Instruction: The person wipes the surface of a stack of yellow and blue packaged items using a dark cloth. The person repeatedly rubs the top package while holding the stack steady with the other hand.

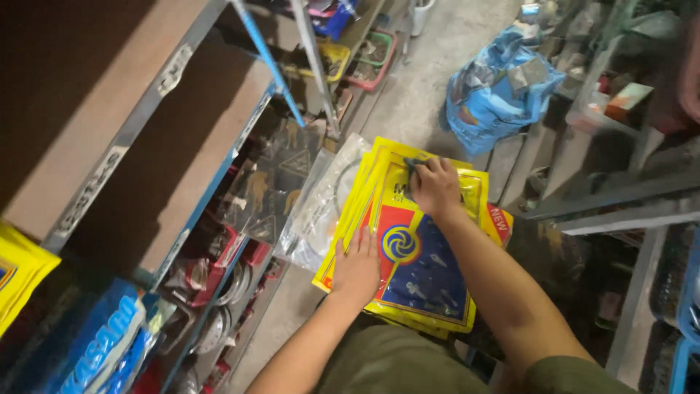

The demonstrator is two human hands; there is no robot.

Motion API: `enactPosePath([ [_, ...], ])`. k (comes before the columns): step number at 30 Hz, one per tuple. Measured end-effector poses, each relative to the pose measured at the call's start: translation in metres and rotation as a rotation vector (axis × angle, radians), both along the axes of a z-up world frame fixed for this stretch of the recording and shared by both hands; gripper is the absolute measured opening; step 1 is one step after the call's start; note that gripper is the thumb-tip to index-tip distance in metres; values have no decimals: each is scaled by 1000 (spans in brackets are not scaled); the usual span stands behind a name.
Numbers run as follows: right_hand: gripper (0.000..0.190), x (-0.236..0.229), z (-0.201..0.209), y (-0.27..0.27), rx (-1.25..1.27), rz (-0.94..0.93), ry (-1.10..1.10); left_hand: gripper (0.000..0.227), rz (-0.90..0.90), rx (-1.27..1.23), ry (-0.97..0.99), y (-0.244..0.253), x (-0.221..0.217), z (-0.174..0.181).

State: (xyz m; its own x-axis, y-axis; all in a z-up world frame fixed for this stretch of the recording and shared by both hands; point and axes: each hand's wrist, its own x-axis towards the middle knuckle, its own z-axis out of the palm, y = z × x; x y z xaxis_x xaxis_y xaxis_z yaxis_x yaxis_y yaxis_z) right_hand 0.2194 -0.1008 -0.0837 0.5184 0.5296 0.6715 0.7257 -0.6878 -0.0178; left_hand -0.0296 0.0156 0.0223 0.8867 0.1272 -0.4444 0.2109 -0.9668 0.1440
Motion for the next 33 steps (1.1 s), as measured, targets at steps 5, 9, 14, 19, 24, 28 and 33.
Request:
enactPosePath([
  [5, 14, -6, 2, -38, -15, -218, 108, 61, -63, -7, 72, -2, 13, 0],
  [9, 15, -17, 16, -53, -88, -411, 144, 58, -115, 86, 33, -7, 18, -9],
  [14, 12, -36, 34, -84, -259, -486, -93, 53, -178, 141, -179, 0, 20, -38],
  [19, 24, -47, 25, -65, -163, -705, 155, 65, -319, 87, -152, 26, 31, -76],
  [24, 24, -46, 2, 2, -203, -459, 102, 55, -415, -127, -321, 64, 31, -78],
  [28, 57, -93, 50, 67, -527, -499, 812, 33, -290, -342, -333, 90, 44, -40],
  [33, 64, -154, 37, 71, -308, -348, 458, 44, -233, -595, -506, 98, 69, -22],
])
